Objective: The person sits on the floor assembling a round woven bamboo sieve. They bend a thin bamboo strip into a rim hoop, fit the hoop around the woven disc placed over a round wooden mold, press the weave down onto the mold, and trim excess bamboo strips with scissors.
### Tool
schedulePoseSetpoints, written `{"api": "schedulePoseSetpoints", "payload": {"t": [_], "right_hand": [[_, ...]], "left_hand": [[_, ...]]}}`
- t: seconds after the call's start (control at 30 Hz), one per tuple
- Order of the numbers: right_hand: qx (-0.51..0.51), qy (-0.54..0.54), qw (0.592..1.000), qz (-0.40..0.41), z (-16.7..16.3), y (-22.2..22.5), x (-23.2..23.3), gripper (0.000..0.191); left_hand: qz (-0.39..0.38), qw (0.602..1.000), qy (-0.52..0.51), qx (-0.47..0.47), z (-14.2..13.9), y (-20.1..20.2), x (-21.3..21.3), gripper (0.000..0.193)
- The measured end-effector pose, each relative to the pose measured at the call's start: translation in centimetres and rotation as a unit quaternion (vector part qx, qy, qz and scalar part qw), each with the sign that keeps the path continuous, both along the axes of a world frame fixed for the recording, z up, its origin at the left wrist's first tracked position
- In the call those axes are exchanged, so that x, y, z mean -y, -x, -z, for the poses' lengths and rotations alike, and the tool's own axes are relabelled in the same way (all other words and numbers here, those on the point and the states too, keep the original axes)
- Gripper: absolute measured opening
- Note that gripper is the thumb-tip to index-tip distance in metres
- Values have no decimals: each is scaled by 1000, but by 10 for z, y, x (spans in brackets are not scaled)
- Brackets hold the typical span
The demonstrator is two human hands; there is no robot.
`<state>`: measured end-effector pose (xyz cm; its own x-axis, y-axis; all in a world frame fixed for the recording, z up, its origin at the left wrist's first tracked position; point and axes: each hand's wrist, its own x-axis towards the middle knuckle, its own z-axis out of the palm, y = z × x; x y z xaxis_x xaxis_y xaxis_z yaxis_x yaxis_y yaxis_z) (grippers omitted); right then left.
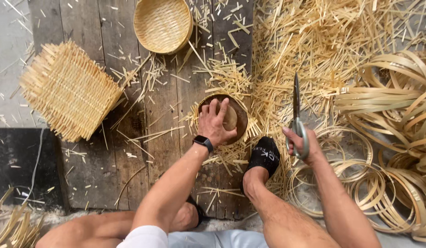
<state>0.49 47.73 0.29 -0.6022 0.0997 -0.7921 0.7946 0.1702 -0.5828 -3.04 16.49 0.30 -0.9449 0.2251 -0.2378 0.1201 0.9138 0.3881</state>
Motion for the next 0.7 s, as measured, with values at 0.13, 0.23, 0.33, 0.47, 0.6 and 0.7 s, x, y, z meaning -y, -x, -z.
{"api": "schedulePoseSetpoints", "payload": {"t": [0.13, 0.23, 0.33, 0.47, 0.6, 0.7], "right_hand": [[-130, 73, 988, -37, -26, -21, 38, 40], [-195, 112, 974, -39, -38, -27, 64, 38], [-167, 73, 983, -39, -42, -25, 90, 38], [94, 76, 991, -58, -36, -8, 106, 45], [32, -8, 989, -142, -33, 1, 87, 42], [-41, -202, 938, -278, -32, 4, 57, 54]], "left_hand": [[-10, 994, -48, -96, -5, 18, 13, 147], [-51, 996, -74, 4, -8, 37, 22, 159], [-52, 994, -79, 60, -4, 47, 25, 159], [-38, 993, -104, 44, -1, 48, 28, 158], [-54, 993, -83, 61, -8, 49, 26, 160], [-97, 995, -35, 1, -19, 25, 10, 152]]}}
